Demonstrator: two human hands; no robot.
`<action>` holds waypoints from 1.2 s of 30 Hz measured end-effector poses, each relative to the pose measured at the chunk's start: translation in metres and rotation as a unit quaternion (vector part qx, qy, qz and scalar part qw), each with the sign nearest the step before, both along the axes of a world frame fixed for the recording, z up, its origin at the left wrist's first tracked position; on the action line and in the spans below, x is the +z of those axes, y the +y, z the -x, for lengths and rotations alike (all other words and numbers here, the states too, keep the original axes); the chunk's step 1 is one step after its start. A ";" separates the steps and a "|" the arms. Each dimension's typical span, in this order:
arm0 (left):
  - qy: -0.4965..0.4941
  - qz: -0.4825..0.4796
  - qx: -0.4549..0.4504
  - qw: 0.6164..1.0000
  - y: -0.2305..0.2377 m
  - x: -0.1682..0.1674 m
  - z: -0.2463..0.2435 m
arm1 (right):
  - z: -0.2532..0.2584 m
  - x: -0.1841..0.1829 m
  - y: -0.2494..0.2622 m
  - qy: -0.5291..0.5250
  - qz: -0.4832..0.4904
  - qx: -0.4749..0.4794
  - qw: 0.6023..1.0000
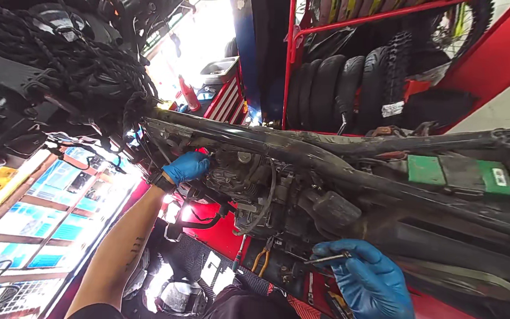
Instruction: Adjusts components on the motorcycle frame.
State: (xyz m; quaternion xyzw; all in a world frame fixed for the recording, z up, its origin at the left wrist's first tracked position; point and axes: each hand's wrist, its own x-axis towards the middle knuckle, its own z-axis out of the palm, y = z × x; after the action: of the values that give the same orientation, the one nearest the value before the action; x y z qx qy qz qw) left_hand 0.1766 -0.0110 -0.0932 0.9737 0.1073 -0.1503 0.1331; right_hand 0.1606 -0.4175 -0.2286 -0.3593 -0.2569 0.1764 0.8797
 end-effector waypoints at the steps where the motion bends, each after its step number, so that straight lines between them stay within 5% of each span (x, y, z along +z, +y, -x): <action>1: 0.001 -0.011 0.004 1.000 -0.001 0.000 -0.001 | 0.000 0.001 0.000 0.002 0.001 0.000 1.000; 9: 0.012 -0.119 0.054 0.991 -0.012 -0.009 -0.005 | -0.001 0.004 -0.005 -0.004 0.001 -0.007 1.000; 13: 0.008 -0.069 0.018 0.997 -0.008 -0.011 0.001 | 0.000 0.003 -0.010 0.000 0.007 -0.010 1.000; 25: -0.034 -0.127 0.100 0.986 -0.018 -0.014 -0.006 | 0.004 0.000 -0.020 0.002 0.010 -0.018 1.000; 36: 0.017 0.081 0.116 0.990 -0.001 -0.007 -0.014 | 0.004 0.000 -0.010 0.008 0.012 0.008 1.000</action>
State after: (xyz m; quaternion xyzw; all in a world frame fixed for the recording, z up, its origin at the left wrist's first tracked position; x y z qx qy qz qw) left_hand 0.1903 -0.0115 -0.1006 0.9379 0.2096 -0.1581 0.2268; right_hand 0.1569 -0.4273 -0.2286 -0.3666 -0.2504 0.1897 0.8757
